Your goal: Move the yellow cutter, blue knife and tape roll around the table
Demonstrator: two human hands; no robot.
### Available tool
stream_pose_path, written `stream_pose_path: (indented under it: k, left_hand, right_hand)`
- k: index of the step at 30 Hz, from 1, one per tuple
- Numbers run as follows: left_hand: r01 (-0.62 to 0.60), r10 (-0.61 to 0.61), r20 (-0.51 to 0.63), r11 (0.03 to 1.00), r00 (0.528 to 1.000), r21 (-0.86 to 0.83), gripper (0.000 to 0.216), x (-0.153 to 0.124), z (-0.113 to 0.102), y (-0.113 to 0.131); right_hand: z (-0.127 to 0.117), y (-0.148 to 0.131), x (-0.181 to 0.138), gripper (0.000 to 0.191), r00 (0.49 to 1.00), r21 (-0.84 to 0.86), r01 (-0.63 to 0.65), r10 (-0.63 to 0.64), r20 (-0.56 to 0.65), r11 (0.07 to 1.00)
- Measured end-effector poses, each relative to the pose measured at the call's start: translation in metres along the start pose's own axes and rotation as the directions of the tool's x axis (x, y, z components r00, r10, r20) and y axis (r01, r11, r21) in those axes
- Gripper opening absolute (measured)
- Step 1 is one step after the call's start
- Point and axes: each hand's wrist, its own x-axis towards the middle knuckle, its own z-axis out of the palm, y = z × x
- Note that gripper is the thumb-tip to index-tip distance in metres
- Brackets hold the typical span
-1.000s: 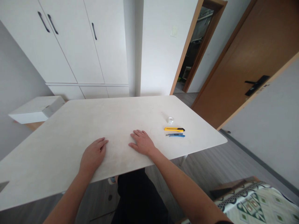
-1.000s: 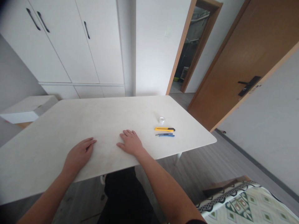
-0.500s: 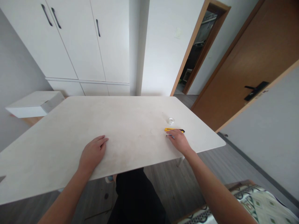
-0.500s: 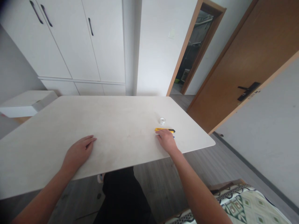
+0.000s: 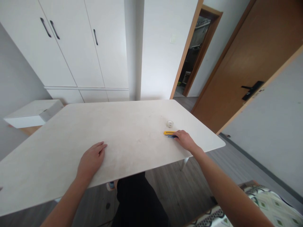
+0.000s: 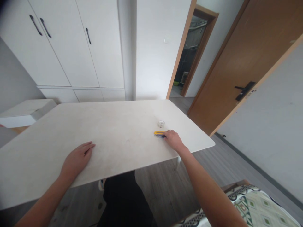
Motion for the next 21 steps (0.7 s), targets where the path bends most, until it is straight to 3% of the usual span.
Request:
stream_pose_path:
  k: [5,11,15,21]
  left_hand:
    - [0.005,-0.005,0.003,1.0,1.0,0.003,0.046,0.0,-0.001,0.001]
    - [0.006,-0.006,-0.002,1.0,1.0,0.007,0.044,0.0,-0.001,0.0]
    - [0.006,-0.006,0.007,1.0,1.0,0.021,0.045,0.001,0.0,-0.001]
    - [-0.006,0.006,0.004,1.0,1.0,0.016,0.044,0.001,0.001,-0.002]
  right_hand:
    - [-0.005,0.008,0.011,0.028,0.993,0.023,-0.065,0.067,-0.093,0.998]
    - [0.005,0.013,0.02,0.038,1.0,0.072,-0.001,0.001,0.003,0.997]
    - [0.01,0.013,0.023,0.031,0.999,0.033,-0.02,0.019,0.031,0.999]
    - [0.025,0.011,0.018,0.035,0.993,0.087,-0.08,0.087,-0.075,0.993]
